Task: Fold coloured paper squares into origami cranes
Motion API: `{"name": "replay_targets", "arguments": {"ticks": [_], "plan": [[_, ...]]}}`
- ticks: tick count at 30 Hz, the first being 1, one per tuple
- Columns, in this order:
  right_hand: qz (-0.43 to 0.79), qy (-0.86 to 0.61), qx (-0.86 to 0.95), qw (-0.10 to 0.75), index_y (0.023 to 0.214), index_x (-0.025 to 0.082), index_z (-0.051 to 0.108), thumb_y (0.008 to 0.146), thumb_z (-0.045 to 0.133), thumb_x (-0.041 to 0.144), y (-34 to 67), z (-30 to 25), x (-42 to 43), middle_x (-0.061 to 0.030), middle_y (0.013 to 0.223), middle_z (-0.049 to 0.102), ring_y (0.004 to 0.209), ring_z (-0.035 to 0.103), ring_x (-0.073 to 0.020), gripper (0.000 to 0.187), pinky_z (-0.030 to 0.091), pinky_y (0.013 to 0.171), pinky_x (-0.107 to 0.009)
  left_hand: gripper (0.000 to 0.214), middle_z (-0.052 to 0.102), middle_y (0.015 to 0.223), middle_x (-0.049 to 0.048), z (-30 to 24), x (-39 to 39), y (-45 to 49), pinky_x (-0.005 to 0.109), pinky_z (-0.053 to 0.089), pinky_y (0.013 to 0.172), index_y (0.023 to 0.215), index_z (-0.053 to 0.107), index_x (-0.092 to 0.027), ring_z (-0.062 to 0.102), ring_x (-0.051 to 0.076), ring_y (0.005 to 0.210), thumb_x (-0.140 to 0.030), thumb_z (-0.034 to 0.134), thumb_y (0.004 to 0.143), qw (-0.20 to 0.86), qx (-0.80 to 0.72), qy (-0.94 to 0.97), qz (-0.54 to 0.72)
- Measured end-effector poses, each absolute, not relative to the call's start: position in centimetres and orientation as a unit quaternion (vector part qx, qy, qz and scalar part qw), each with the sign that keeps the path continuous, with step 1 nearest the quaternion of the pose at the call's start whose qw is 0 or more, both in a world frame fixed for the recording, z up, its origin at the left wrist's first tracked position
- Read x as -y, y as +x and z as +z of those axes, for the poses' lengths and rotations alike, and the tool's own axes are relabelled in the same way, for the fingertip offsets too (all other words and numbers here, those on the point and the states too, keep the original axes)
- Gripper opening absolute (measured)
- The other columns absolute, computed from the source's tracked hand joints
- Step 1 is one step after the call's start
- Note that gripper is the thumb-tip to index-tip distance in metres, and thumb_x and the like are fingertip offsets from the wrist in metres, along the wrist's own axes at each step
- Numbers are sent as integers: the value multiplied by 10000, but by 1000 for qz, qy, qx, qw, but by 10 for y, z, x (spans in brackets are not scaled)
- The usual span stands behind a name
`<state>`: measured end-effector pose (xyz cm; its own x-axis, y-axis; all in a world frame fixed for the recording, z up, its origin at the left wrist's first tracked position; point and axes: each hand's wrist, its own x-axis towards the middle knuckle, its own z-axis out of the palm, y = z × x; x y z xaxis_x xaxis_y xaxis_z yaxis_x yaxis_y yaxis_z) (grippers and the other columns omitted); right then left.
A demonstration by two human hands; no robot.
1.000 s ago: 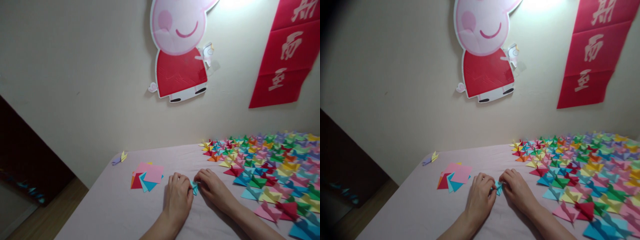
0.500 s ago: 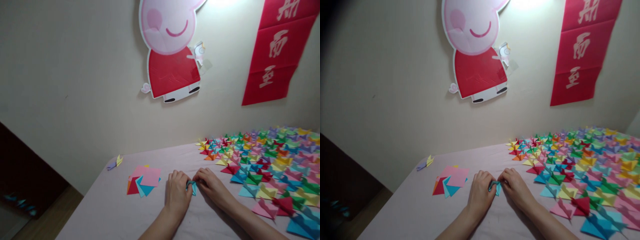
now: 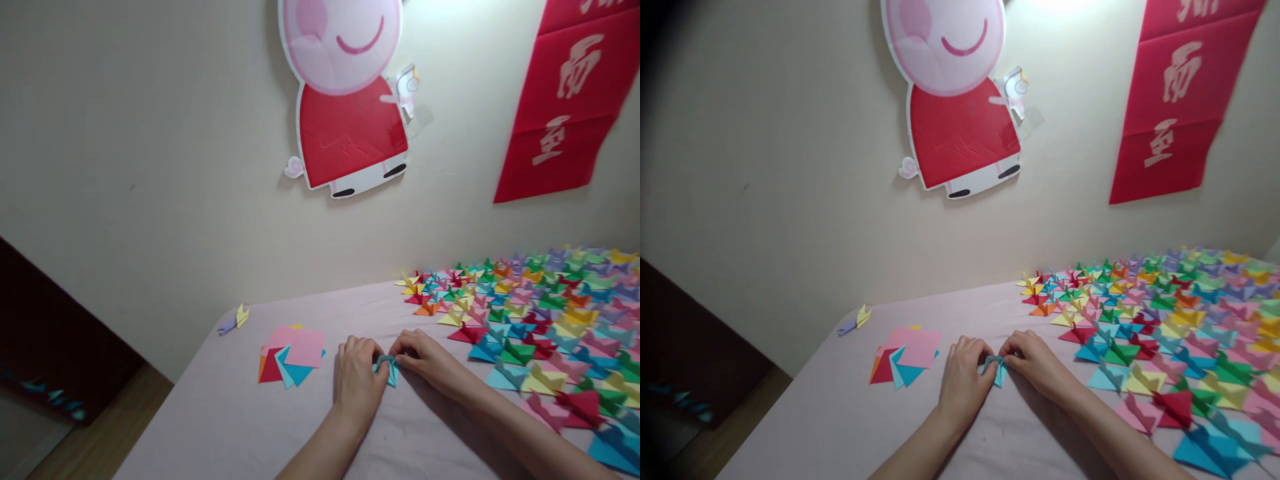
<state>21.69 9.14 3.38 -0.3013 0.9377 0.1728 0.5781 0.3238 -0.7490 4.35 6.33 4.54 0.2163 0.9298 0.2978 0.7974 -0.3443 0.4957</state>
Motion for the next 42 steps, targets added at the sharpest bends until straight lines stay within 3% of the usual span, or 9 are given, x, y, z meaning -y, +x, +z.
{"name": "replay_targets", "arguments": {"ticks": [14,24,35,42], "plan": [[262,-537,761,253,746,224,718,797,596,243,211,38,-92,-33,790,687,844,573,-231,133,398,798,-341,86,616,882,35,40,-65,40,327,380,775,816,613,-215,538,236,894,-130,621,833,136,-591,741,289],[186,-596,736,261,750,213,692,746,645,168,193,38,-81,-43,856,678,909,574,-253,65,354,791,-347,122,645,837,38,35,-73,34,315,390,742,804,695,-212,567,227,839,-258,606,873,227,-588,703,330],[203,-587,730,287,764,229,700,785,593,152,198,36,-86,-36,888,693,940,566,-260,134,356,827,-378,192,688,832,29,36,-73,34,297,411,732,838,695,-224,612,220,826,-300,531,901,230,-575,709,337],[213,-567,743,284,805,250,719,851,582,238,200,33,-88,-42,915,701,940,559,-269,146,354,835,-404,188,694,819,20,39,-75,31,277,412,681,809,670,-223,614,202,772,-294,521,899,231,-584,707,325]]}}
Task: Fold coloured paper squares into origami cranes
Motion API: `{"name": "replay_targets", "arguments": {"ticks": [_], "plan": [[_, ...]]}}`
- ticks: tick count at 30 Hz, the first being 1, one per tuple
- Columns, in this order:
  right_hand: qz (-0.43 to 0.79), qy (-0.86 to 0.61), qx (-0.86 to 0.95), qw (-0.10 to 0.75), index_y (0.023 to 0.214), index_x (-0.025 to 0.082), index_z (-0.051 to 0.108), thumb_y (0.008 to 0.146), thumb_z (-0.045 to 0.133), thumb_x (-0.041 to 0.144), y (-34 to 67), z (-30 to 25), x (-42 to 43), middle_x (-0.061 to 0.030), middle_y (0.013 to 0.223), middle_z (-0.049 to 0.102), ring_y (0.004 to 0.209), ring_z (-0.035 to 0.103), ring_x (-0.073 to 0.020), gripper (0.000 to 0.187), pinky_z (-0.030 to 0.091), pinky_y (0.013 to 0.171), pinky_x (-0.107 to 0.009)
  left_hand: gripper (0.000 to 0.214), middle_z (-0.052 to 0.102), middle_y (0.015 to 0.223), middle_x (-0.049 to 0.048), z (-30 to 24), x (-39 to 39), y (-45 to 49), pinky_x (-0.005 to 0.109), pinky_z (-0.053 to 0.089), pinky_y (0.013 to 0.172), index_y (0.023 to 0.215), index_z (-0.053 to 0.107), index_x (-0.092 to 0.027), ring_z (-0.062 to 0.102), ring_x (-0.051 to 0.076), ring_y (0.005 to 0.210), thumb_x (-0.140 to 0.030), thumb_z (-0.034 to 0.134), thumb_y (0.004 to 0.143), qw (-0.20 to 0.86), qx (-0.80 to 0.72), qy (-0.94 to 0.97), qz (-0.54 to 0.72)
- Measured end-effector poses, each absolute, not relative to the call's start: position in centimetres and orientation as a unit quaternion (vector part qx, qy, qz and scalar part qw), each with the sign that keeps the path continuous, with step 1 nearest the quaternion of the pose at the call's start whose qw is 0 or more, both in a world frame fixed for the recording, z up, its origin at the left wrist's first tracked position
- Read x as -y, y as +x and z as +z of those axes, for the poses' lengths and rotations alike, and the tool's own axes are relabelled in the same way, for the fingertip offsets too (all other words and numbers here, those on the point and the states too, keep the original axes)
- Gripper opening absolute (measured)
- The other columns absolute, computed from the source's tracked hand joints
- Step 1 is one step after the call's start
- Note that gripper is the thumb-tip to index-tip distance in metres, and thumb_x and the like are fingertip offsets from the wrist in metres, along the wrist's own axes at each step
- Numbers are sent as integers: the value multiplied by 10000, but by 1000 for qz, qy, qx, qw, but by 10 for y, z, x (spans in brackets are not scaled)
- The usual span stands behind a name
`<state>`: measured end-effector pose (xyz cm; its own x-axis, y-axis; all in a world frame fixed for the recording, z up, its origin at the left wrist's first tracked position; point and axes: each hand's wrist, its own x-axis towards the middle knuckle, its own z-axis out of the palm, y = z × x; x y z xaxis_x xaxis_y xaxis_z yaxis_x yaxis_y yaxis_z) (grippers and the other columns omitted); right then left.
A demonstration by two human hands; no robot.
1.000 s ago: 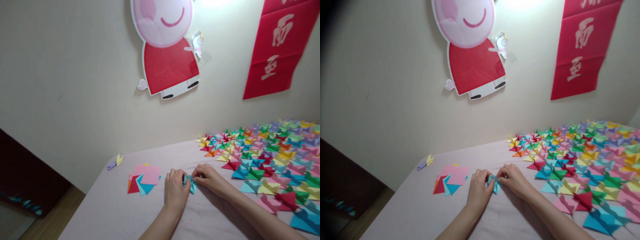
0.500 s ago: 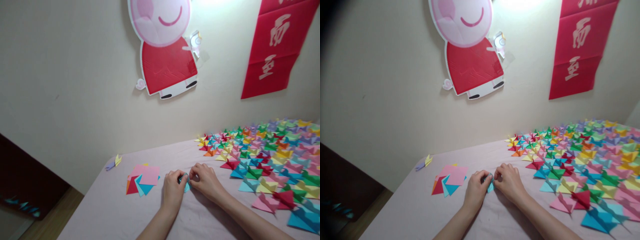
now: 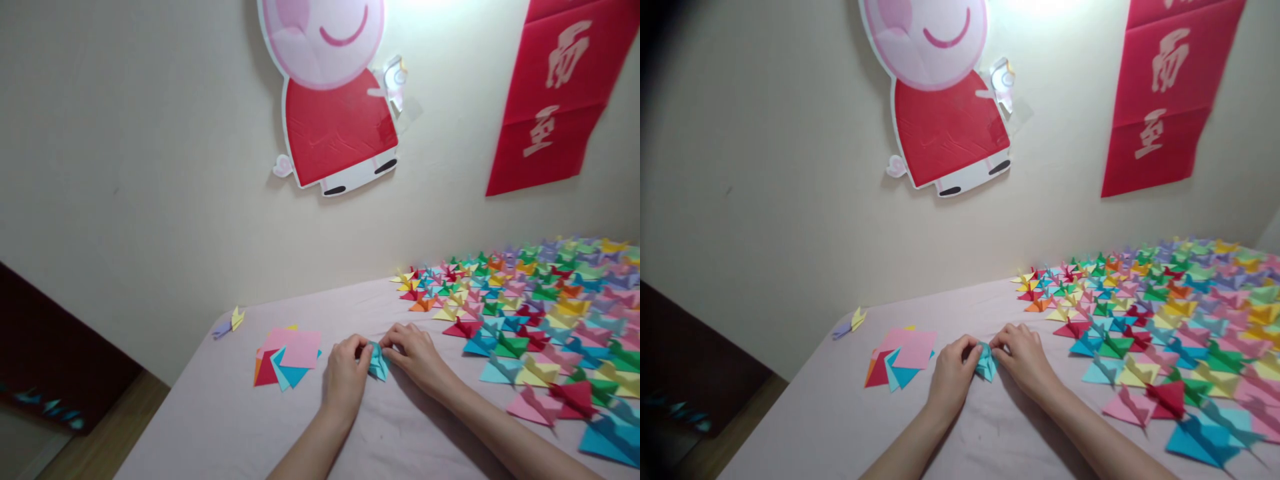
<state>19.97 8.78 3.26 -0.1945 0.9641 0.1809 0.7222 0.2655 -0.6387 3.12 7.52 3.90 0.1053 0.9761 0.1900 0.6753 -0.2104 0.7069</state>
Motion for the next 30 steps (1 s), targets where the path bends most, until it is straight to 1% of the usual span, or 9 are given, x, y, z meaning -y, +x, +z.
{"name": "replay_targets", "arguments": {"ticks": [5,10,14,17,20,23,26,30], "plan": [[200,-571,748,273,777,233,704,824,618,226,197,38,-85,-47,893,689,930,549,-269,99,350,814,-395,181,704,835,14,43,-73,32,275,420,686,824,681,-235,617,200,787,-279,518,890,231,-586,707,322],[190,-574,748,273,741,216,664,805,602,189,195,39,-82,-46,876,680,916,541,-256,93,348,807,-387,182,702,846,18,41,-73,32,290,436,745,836,682,-228,615,206,829,-248,506,879,244,-561,718,334],[187,-567,752,278,724,212,644,799,579,168,196,38,-82,-41,850,674,896,539,-248,109,353,791,-378,154,697,875,9,39,-74,31,296,443,774,873,663,-220,606,196,828,-155,565,774,249,-540,730,337],[187,-562,755,280,713,219,636,803,563,159,197,38,-82,-38,848,672,895,537,-245,131,356,789,-376,154,677,857,-2,40,-75,31,280,442,743,843,640,-215,592,179,787,-124,581,733,251,-524,737,345],[186,-563,754,281,705,218,627,806,573,170,196,38,-81,-37,841,667,891,535,-243,124,359,791,-376,147,651,815,-6,42,-76,31,266,428,704,793,634,-213,574,168,751,-102,556,736,245,-514,745,347],[187,-553,758,293,716,213,618,802,580,156,196,39,-80,-31,836,656,879,531,-231,109,365,791,-365,134,639,773,-3,43,-77,31,265,415,697,755,636,-208,571,172,753,-112,544,763,241,-517,744,348],[201,-529,763,313,736,211,617,820,575,160,196,38,-81,-28,840,642,876,524,-220,107,378,793,-348,127,640,763,3,42,-77,30,267,413,689,756,637,-204,578,177,748,-157,532,807,244,-524,737,351],[223,-518,759,326,744,211,619,846,581,202,198,36,-84,-28,827,632,856,519,-217,109,389,789,-346,143,649,774,14,41,-78,29,271,415,695,777,650,-200,585,184,756,-190,518,830,248,-526,734,352]]}}
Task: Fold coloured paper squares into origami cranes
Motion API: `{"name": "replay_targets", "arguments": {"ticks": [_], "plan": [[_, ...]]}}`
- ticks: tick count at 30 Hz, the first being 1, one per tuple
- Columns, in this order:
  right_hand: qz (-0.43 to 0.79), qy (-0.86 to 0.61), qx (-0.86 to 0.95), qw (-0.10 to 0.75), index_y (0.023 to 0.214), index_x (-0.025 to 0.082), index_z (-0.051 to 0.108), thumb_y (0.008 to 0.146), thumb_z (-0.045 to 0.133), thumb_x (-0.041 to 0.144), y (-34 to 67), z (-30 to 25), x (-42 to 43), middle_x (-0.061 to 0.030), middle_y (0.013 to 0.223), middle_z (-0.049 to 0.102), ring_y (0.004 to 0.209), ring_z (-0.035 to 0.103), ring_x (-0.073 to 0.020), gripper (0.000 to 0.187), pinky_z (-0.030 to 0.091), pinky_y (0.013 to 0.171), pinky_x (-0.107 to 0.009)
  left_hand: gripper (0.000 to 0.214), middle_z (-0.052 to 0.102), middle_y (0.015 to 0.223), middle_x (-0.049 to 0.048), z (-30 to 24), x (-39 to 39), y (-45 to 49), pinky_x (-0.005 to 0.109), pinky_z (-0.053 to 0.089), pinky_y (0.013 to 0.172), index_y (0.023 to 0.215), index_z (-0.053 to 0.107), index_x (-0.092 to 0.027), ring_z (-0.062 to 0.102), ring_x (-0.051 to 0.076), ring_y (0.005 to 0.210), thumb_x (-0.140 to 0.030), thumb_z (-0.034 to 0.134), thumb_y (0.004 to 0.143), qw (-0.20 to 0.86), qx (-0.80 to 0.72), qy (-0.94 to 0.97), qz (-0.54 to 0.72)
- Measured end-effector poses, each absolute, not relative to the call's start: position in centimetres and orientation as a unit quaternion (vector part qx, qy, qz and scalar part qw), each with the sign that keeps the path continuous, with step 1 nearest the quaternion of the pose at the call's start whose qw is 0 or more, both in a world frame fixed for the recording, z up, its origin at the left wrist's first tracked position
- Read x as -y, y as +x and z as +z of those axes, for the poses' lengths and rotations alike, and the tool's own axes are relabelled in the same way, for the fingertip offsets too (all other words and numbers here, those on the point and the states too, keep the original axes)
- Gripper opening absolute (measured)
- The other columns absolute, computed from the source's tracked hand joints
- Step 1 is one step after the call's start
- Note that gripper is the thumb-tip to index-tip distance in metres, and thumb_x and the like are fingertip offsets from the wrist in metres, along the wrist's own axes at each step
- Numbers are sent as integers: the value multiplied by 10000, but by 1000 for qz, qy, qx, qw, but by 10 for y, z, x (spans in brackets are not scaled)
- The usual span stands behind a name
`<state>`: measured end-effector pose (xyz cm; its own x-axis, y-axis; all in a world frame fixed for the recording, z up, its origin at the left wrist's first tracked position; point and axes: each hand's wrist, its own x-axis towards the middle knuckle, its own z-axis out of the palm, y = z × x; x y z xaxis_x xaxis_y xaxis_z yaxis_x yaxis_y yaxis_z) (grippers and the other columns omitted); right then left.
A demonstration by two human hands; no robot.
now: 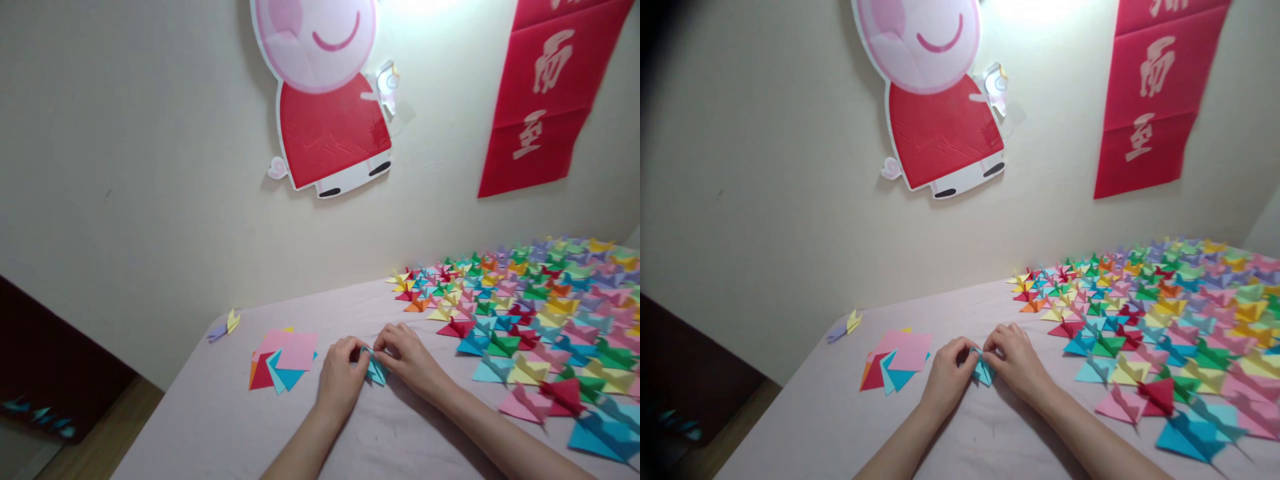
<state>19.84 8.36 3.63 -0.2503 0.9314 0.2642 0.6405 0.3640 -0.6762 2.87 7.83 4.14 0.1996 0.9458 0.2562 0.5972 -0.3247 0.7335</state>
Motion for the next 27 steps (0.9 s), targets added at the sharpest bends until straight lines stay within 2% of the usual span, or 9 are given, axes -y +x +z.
{"name": "replay_targets", "arguments": {"ticks": [8,13,17,27], "plan": [[221,-523,759,320,727,220,609,836,587,208,200,34,-86,-24,793,638,843,522,-223,111,392,780,-348,174,656,795,16,42,-77,28,286,423,741,779,652,-208,587,189,784,-188,494,848,249,-518,738,354],[215,-520,763,317,723,224,606,840,567,185,199,35,-85,-16,797,647,839,530,-218,129,390,781,-342,70,637,806,-4,42,-74,31,275,422,725,829,621,-213,568,177,763,-173,592,779,242,-528,731,357],[210,-523,763,316,714,222,607,846,583,204,198,36,-84,-14,788,642,843,533,-219,135,390,779,-338,11,627,798,-5,40,-75,31,268,421,703,793,606,-209,569,170,755,-210,600,802,255,-527,721,371],[212,-526,763,311,713,224,607,838,585,201,198,38,-83,-16,810,649,850,537,-218,129,392,784,-337,98,633,797,1,35,-78,28,264,418,694,762,618,-200,587,166,758,-214,555,837,263,-520,714,388]]}}
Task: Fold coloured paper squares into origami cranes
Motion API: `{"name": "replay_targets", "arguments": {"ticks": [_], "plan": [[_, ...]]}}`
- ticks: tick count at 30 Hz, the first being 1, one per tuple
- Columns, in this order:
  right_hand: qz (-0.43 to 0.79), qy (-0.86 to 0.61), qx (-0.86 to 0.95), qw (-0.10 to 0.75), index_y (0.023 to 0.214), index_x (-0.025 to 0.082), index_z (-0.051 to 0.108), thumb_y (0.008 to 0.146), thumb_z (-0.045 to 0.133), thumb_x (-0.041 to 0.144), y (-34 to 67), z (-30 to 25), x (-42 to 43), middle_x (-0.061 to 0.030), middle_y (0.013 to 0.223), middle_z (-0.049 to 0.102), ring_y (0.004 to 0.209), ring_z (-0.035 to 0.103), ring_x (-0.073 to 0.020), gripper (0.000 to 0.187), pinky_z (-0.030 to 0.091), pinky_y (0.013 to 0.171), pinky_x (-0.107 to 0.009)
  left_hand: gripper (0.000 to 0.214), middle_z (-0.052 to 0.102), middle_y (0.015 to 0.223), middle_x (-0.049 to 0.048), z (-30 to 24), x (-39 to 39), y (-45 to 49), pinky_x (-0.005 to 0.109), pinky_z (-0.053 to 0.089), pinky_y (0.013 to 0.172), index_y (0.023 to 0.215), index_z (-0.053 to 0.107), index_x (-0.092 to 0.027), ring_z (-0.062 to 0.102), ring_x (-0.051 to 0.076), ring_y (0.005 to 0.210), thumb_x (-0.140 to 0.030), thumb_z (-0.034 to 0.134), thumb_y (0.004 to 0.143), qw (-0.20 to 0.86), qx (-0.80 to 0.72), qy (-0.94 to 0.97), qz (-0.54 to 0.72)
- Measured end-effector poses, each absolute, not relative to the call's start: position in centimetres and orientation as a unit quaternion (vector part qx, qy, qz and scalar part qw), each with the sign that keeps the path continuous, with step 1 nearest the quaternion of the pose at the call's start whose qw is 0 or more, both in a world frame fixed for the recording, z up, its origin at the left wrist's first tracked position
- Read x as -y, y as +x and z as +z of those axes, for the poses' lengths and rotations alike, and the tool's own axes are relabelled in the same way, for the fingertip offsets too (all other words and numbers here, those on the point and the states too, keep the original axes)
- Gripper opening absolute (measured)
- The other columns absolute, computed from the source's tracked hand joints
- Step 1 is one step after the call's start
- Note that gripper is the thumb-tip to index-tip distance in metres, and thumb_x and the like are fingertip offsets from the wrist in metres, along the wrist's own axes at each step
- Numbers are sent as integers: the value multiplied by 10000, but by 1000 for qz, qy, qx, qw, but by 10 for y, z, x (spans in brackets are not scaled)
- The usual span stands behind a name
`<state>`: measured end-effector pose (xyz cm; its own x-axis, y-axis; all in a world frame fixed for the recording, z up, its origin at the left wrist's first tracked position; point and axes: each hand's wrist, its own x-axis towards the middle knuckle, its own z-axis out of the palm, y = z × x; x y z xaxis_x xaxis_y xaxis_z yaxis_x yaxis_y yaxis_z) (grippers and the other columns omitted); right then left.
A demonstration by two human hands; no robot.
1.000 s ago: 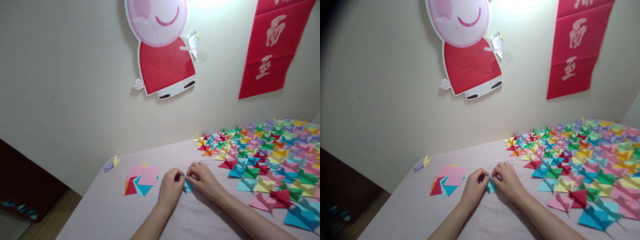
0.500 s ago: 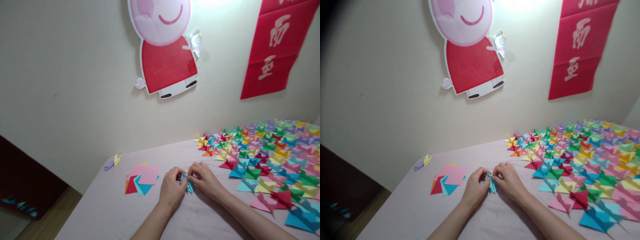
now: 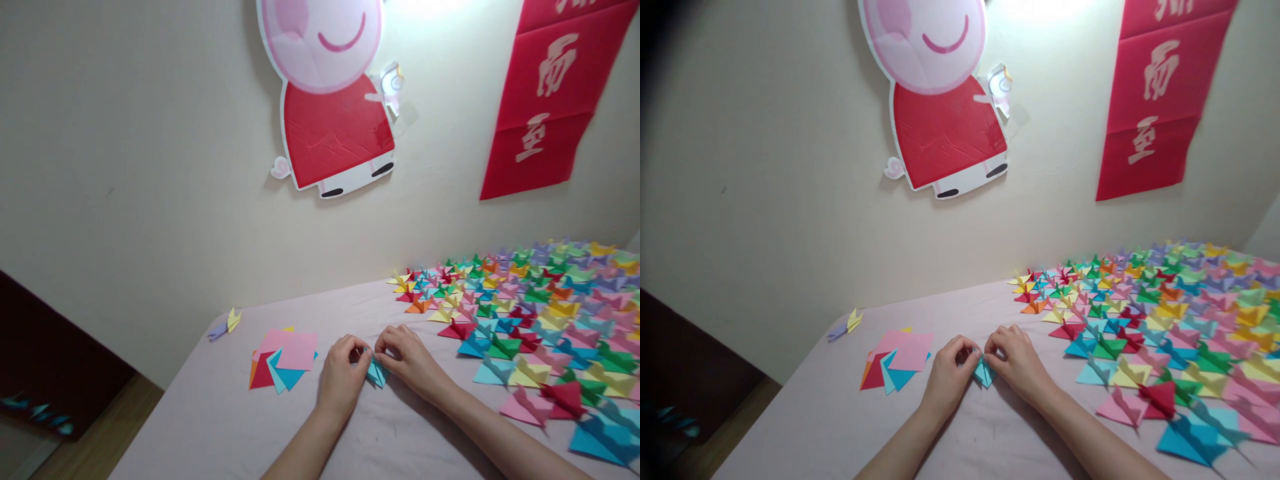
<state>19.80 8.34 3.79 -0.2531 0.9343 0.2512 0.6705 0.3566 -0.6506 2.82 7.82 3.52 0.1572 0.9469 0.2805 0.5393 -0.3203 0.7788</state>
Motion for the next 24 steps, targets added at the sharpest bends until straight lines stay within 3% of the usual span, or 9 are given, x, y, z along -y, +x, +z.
{"name": "replay_targets", "arguments": {"ticks": [21,24], "plan": [[206,-530,763,306,719,223,613,829,578,192,198,38,-83,-20,796,646,845,532,-223,120,389,779,-344,191,666,845,9,40,-76,27,276,430,750,822,654,-205,596,176,818,-162,473,865,292,-515,700,399],[204,-531,763,307,722,218,612,840,584,186,198,38,-83,-21,798,644,846,529,-222,125,386,779,-339,116,640,836,2,40,-75,29,274,423,740,810,632,-205,578,174,804,-174,524,842,276,-531,699,392]]}}
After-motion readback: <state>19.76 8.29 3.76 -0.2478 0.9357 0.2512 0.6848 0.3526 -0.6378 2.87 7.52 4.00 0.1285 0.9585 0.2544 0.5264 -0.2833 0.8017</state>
